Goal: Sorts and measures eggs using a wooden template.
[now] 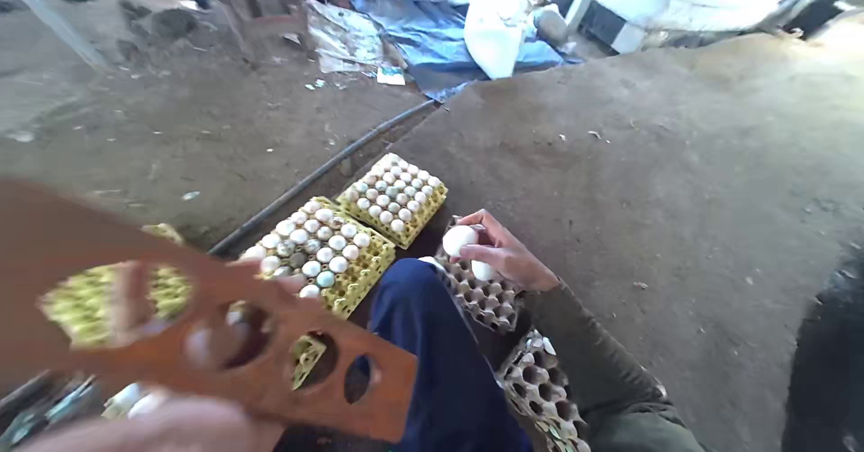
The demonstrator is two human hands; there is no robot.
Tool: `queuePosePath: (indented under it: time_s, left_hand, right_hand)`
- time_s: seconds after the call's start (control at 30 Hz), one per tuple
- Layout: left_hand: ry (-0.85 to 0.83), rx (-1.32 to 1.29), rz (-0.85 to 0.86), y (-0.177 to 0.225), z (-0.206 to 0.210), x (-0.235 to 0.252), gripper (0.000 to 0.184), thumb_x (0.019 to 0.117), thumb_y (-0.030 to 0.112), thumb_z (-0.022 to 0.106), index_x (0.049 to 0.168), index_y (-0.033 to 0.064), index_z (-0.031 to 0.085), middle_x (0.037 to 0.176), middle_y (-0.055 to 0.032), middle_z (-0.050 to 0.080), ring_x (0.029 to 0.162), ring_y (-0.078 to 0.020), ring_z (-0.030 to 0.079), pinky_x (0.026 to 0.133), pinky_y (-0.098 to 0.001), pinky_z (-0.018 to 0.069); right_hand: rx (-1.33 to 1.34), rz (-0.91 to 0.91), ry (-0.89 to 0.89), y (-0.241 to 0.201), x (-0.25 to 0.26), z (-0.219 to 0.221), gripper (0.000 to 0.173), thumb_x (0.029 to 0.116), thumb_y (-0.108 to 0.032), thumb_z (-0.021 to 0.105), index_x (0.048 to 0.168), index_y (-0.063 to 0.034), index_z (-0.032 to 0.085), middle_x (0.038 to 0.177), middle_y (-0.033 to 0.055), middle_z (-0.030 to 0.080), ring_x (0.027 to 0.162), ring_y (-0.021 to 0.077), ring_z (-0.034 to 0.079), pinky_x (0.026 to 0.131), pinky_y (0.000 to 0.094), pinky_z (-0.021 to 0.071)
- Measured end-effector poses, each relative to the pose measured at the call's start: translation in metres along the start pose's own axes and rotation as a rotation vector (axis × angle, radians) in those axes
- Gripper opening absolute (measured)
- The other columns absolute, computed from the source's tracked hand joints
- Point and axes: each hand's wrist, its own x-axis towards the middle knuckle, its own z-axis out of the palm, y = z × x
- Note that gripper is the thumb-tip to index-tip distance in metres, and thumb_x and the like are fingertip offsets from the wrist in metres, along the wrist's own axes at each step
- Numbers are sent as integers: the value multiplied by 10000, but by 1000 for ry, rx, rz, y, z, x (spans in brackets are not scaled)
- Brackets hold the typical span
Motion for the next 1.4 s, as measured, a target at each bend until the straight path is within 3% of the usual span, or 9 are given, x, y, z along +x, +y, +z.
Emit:
queuePosePath:
  time_s: [0.1,0.2,0.3,0.43,0.53,0.67,0.8,1.2,1.4]
  left_hand:
    - [188,-137,-118,-10,-6,0,1120,642,977,400,1533,308,293,1108,-70,735,866,-261,746,682,-405,642]
    - [229,-270,-218,-27,-29,-8,1008,817,922,175,1527,224,331,1125,-147,716,918,-305,735,748,-458,635]
    - [331,-299,-279,-28,-40,-16,866,986,666,-63,1478,137,415,1110,-151,717,915,-263,730,751,-411,626]
    - [422,-284,-292,-18,-49,-25,721,1067,540,16,1427,156,509,1082,-96,712,929,-192,707,764,-370,604]
    - [420,-314,-272,-12,-55,-28,708,1073,527,20,1425,155,508,1081,-92,713,946,-175,704,781,-350,601]
    - [421,-392,-246,-6,-63,-32,707,1072,542,38,1415,154,519,1055,-104,718,929,-186,712,770,-351,607]
    - [366,-444,-227,-3,-70,-35,720,1066,547,27,1402,160,533,1070,-113,722,938,-202,717,775,-367,611]
    - [303,-425,-239,-10,-63,-42,705,1075,493,6,1340,139,554,1037,-97,720,934,-178,712,783,-346,607]
    - [285,-321,-274,-16,-43,-37,693,1083,473,12,1355,120,543,1054,-89,721,929,-169,713,782,-344,611]
  right_hand:
    - [-213,-226,-274,-54,9,56,448,1016,-229,591,1425,-63,519,1220,97,676,922,139,714,735,313,631]
    - [-474,-480,-364,-81,21,115,479,997,-243,638,1463,-151,571,1257,70,623,1080,87,632,895,260,578]
    - [-656,-493,-341,-97,31,171,586,899,-295,764,1398,-95,530,1157,79,689,1033,112,683,906,311,589]
    - [-878,-490,-397,-108,40,223,442,905,-328,753,1250,-69,658,1134,141,689,982,239,695,866,446,582]
    - [-931,-593,-402,-104,42,247,383,910,-314,742,1255,-150,713,1112,129,670,920,213,681,794,386,591]
    - [-902,-637,-381,-103,41,261,471,875,-317,791,1281,-110,673,1095,124,670,904,189,679,794,351,595]
    - [-827,-685,-371,-103,44,264,472,847,-387,817,1189,-76,719,1091,92,687,933,121,671,812,280,582]
    - [-846,-696,-320,-84,32,255,479,866,-401,794,1252,-121,743,1105,116,689,925,143,678,804,275,582]
    - [-573,-721,-146,-63,12,225,457,893,-300,794,1233,-10,702,1159,133,680,1037,128,670,904,260,580]
